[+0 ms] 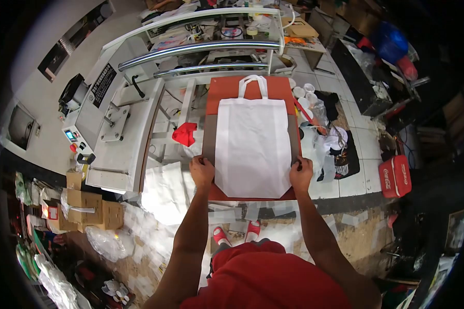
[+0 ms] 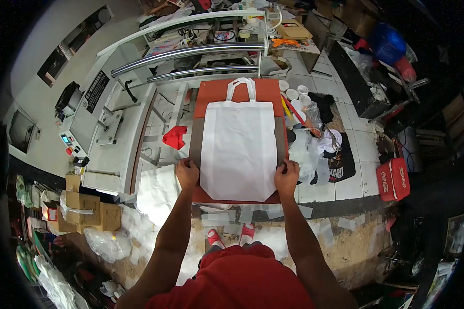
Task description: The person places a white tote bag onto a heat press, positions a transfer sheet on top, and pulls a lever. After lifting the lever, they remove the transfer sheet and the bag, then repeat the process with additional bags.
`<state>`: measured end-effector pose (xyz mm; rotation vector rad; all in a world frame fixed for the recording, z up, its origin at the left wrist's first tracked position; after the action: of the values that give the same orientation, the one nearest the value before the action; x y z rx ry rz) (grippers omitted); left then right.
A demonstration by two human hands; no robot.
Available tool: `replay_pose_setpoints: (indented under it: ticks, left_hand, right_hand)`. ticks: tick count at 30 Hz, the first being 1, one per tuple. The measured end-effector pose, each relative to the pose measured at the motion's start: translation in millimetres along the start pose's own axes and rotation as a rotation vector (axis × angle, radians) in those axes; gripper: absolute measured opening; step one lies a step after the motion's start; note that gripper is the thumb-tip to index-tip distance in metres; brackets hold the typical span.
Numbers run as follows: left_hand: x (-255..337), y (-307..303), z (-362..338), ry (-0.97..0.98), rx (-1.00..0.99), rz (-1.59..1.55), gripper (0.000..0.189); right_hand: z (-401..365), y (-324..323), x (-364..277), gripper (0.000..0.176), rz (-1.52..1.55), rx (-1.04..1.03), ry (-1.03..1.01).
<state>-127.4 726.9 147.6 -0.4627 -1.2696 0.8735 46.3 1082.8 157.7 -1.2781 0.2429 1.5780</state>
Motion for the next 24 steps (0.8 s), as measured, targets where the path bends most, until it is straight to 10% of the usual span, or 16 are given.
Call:
replay_pose_setpoints:
  ticks: [24]
  left_hand:
    - [13.7,-17.1,-30.2,0.029,-0.151,-0.184,0.012]
  right_hand:
    - [-9.0,-1.0,-34.9,0.016,-0.024,-0.106,-0.302]
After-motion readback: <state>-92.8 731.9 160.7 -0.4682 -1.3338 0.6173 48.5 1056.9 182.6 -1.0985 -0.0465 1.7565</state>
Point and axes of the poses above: each hand's wrist, its own z-axis towards the middle knuckle, its own y-axis out of the palm, x = y × z, the point moved 5 cm from there along z, towards the middle knuckle, and after that the axes turned 7 degrees about z, right-handed, at the moved point
